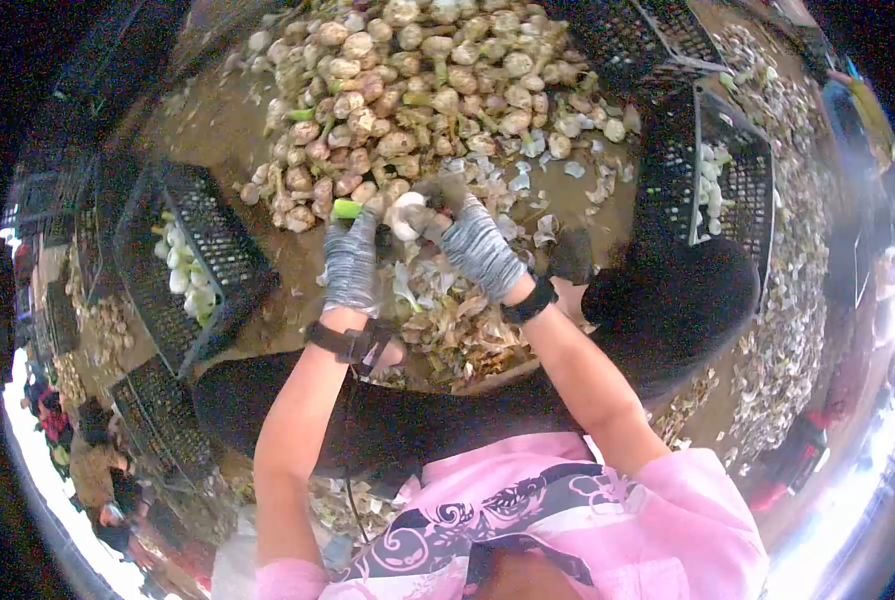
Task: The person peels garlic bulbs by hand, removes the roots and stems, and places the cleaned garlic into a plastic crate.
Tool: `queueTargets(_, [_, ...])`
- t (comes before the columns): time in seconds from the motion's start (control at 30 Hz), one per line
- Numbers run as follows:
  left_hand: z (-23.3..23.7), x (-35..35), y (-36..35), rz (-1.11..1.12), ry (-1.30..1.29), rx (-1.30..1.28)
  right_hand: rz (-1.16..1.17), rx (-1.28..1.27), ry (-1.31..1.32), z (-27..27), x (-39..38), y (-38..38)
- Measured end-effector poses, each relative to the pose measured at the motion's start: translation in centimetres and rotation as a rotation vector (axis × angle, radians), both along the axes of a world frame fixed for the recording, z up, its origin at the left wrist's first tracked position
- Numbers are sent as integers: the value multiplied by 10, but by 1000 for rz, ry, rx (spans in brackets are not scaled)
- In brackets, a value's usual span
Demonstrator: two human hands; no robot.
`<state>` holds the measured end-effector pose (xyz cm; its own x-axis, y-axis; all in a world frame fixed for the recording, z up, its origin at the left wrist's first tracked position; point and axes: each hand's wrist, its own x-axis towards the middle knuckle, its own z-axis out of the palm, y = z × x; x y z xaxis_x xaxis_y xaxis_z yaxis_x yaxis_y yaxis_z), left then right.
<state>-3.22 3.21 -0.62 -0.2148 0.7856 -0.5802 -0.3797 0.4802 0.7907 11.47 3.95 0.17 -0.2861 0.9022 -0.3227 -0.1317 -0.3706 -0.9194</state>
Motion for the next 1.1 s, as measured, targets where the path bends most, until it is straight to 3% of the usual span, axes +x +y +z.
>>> queueTargets(0.03, [0,2,1,-9,48,-12,-20,1,-5,-1,8,-1])
queueTargets(0.1, [-15,3,-2,58,24,41,61,-27,246,-12,26,-1])
queueTargets(0.17, [-11,7,-5,-98,138,10,-2,-91,286,-30,31,-6])
queueTargets(0.23, [-5,22,-7,-299,192,-31,-34,-331,562,-30,34,-13])
queueTargets(0.3, [-1,35,-14,-385,26,178,-73,-271,533,-45,46,-7])
queueTargets(0.37, [1,37,-14,-504,20,174,-518,-463,841,-53,81,4])
queueTargets(0.43, [-15,33,-14,-544,69,186,-698,-160,1114,-50,134,14])
queueTargets(0.5, [-19,30,-11,-581,120,200,-460,182,1402,-50,174,14])
queueTargets(0.57, [-10,30,-11,-536,-2,32,-692,335,1392,-33,179,26])
queueTargets(0.6, [-6,32,-11,-488,24,-31,-386,277,1430,-51,193,30])
queueTargets(0.63, [-6,32,-12,-493,20,-33,-392,279,1425,-59,190,41])
queueTargets(0.7, [-6,28,-10,-491,45,-35,-820,61,646,-82,179,73])
queueTargets(0.77, [-7,25,-8,-529,74,-84,-867,-180,-96,-124,178,104])
queueTargets(0.87, [-22,21,-9,-479,24,-67,-576,12,-1047,-219,193,138])
queueTargets(0.97, [-27,18,-9,-492,84,-77,-235,0,-1560,-280,198,157])
queueTargets(1.0, [-52,12,-15,-540,216,-21,-90,48,-1697,-318,210,161])
queueTargets(1.03, [-50,12,-15,-535,217,-22,72,219,-1866,-389,235,165])
queueTargets(1.07, [-45,11,-13,-525,197,7,147,93,-1750,-345,215,159])
queueTargets(1.1, [-40,12,-14,-512,175,31,526,242,-1907,-314,197,153])
